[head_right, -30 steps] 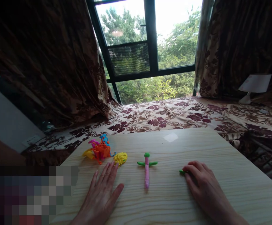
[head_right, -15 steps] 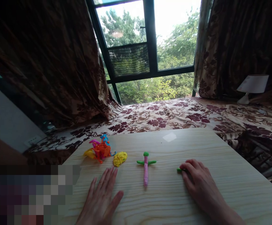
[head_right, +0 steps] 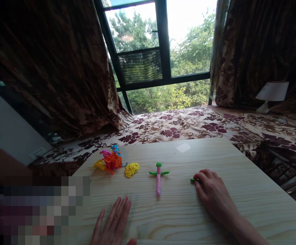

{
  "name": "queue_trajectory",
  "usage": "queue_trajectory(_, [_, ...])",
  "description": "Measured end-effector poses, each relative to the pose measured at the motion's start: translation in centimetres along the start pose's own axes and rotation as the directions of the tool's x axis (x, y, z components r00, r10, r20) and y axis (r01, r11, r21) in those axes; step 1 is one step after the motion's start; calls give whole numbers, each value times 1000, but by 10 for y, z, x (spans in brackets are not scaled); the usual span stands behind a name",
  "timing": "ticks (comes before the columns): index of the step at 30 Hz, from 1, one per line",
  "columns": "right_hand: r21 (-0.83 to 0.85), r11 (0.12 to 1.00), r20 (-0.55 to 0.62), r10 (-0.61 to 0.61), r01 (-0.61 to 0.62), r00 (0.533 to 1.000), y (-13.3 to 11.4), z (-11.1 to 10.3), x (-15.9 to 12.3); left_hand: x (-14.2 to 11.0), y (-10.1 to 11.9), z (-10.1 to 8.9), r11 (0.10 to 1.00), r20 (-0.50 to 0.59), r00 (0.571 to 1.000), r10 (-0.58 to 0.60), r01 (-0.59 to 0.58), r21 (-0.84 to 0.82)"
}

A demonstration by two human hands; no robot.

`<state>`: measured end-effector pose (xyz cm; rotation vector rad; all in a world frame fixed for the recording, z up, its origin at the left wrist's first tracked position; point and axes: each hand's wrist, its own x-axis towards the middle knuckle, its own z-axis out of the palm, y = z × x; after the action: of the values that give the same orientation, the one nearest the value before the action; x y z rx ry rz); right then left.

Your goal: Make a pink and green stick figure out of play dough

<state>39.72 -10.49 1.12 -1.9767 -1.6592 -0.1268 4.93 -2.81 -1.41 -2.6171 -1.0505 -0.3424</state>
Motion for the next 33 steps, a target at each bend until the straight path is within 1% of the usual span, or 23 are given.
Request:
queue_trajectory(1, [-2,1000,1,-1,1,1000,-1,0,0,9,-3,-2,1000,45,999,-18,19,-21])
queue_trajectory(3, [0,1000,4,-4,4,1000,-2,-2,1,31,-11,-7,990,101,986,-130,135,-41])
queue_trajectory(5, [5,1000,5,-3,3,1000,-3,-3,1,51,-17,-10,979,105,976,-190,197,-50])
queue_trajectory(7, [10,1000,1,2,-2,1000,-3,-4,1,59,-19,-12,976,87,975,-206,211,-50])
queue_trajectory(8, [11,1000,-1,4,-4,1000,-3,-4,0,58,-18,-12,978,77,976,-202,206,-47])
queue_trajectory(10, [12,1000,-3,8,-8,1000,-2,-4,0,46,-14,-11,987,53,986,-155,157,-38])
queue_trajectory(12, [13,1000,1,11,-11,1000,-2,-3,-1,29,-10,-9,998,26,998,-53,54,-28])
queue_trajectory(13, [13,1000,2,12,-12,1000,-2,-3,-1,22,-9,-9,1000,-4,1000,-10,10,-20])
queue_trajectory(15, [13,1000,7,12,-12,1000,-2,-3,-2,15,-7,-8,999,-25,999,37,-37,-11])
queue_trajectory(17, [11,1000,7,12,-12,1000,-2,-3,-2,20,-9,-10,1000,19,1000,0,1,-23])
queue_trajectory(20, [8,1000,5,13,-13,1000,-4,-4,-1,43,-12,-14,989,102,986,-131,137,-53])
queue_trajectory(22, [8,1000,6,9,-9,1000,-4,-4,0,56,-14,-16,979,108,976,-188,196,-61])
queue_trajectory(24, [6,1000,3,6,-6,1000,-5,-5,1,58,-13,-16,976,92,974,-207,213,-57])
queue_trajectory(26, [4,1000,-6,7,-7,1000,-5,-5,0,47,-11,-14,983,67,983,-172,175,-47])
queue_trajectory(28, [1,1000,-10,6,-6,1000,-5,-5,0,30,-9,-9,996,33,996,-78,79,-35])
queue_trajectory(30, [-1,1000,-5,3,-3,1000,-5,-5,1,15,-7,-5,1000,-21,1000,1,-1,-15])
queue_trajectory(32, [-3,1000,2,4,-4,1000,-6,-4,1,11,-7,-3,1000,-28,999,25,-25,-10])
queue_trajectory(33, [-4,1000,3,7,-7,1000,-6,-4,1,13,-7,-4,1000,-10,1000,12,-12,-16])
